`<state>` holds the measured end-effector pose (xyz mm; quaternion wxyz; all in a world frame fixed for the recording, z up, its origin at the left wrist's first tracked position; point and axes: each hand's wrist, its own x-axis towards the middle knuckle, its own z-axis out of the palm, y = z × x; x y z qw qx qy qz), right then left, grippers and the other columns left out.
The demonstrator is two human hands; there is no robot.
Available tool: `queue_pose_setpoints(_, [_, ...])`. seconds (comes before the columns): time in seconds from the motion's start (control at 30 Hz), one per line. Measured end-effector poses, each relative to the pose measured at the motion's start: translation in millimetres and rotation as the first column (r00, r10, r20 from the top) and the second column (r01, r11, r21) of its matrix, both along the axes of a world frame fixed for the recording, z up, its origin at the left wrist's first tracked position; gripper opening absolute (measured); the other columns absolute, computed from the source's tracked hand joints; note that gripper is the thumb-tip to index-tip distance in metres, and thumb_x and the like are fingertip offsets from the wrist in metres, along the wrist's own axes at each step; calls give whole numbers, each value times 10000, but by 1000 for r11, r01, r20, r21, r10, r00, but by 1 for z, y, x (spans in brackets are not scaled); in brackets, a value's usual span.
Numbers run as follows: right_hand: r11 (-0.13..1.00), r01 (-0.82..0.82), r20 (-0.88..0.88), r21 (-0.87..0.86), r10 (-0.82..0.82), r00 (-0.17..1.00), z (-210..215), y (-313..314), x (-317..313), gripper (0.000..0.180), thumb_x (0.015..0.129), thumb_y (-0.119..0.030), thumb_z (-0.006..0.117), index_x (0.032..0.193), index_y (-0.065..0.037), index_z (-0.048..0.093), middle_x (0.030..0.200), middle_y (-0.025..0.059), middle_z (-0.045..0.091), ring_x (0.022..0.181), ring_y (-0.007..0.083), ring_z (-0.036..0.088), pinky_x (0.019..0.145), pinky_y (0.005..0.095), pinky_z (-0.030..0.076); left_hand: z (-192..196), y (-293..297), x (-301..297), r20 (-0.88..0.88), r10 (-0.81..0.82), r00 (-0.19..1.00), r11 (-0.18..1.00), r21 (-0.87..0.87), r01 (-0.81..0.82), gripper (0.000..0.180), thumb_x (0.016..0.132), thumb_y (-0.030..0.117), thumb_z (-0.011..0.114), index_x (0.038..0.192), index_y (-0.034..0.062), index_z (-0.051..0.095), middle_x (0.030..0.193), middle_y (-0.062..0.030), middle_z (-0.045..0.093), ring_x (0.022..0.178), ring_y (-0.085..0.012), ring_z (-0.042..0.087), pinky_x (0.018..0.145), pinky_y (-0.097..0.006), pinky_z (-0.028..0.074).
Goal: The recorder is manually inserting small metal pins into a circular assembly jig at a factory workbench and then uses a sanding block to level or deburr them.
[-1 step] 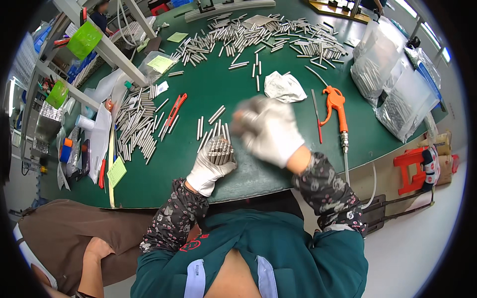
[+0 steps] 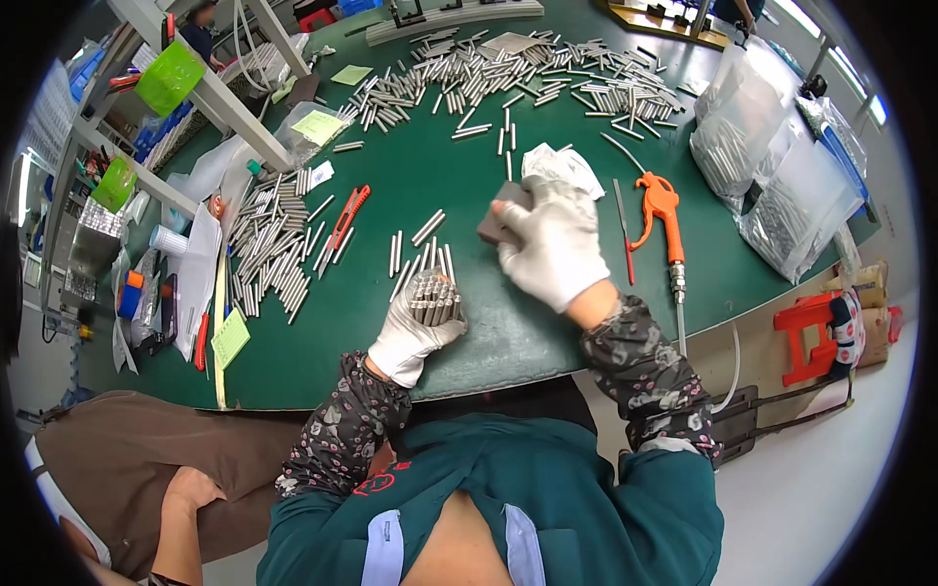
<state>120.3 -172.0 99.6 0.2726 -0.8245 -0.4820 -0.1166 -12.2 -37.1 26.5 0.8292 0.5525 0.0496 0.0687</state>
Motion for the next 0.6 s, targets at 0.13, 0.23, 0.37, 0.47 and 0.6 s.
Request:
queue_pose_setpoints(0.13, [943,-302,22,141,302,953,20,9,-32,293,599,-190,586,883,-125,617,935,164,520,831,293,507,756,380,395,2,0,6,-43,30,999,998,-59,-32,595,625,-131,568,1153,69,381,975,-4,505,886,-96,498,762,-240,426])
queue_pose_setpoints(0.23, [994,-105,-109,37,108,988,8,13,-10,267,632,-185,598,889,-114,614,904,174,530,822,310,519,710,364,441,5,4,2,-40,18,999,983,184,-10,602,621,-111,581,1157,67,373,926,-2,507,867,-97,509,769,-233,423])
queue_pose_setpoints(0.37, [962,-194,-1,192,198,980,14,8,-18,282,624,-209,615,889,-111,615,921,153,533,858,298,511,760,363,420,5,-1,2,-54,33,998,999,-13,-34,514,616,-114,575,1074,50,410,911,1,503,867,-96,509,771,-231,423])
queue_pose_setpoints(0.47, [956,-241,-114,170,262,958,1,15,-22,270,621,-223,615,869,-117,619,897,142,547,857,290,509,760,369,415,19,-3,5,-6,28,1000,1000,0,-28,530,608,-113,580,1084,48,410,929,-3,509,880,-102,510,778,-239,426])
queue_pose_setpoints(0.6, [985,-11,8,175,10,1000,8,9,-12,252,628,-230,607,853,-119,627,953,148,530,848,303,514,742,362,412,5,-1,3,-78,65,995,997,42,-62,492,615,-109,569,1057,56,428,926,-10,520,882,-111,516,792,-246,425])
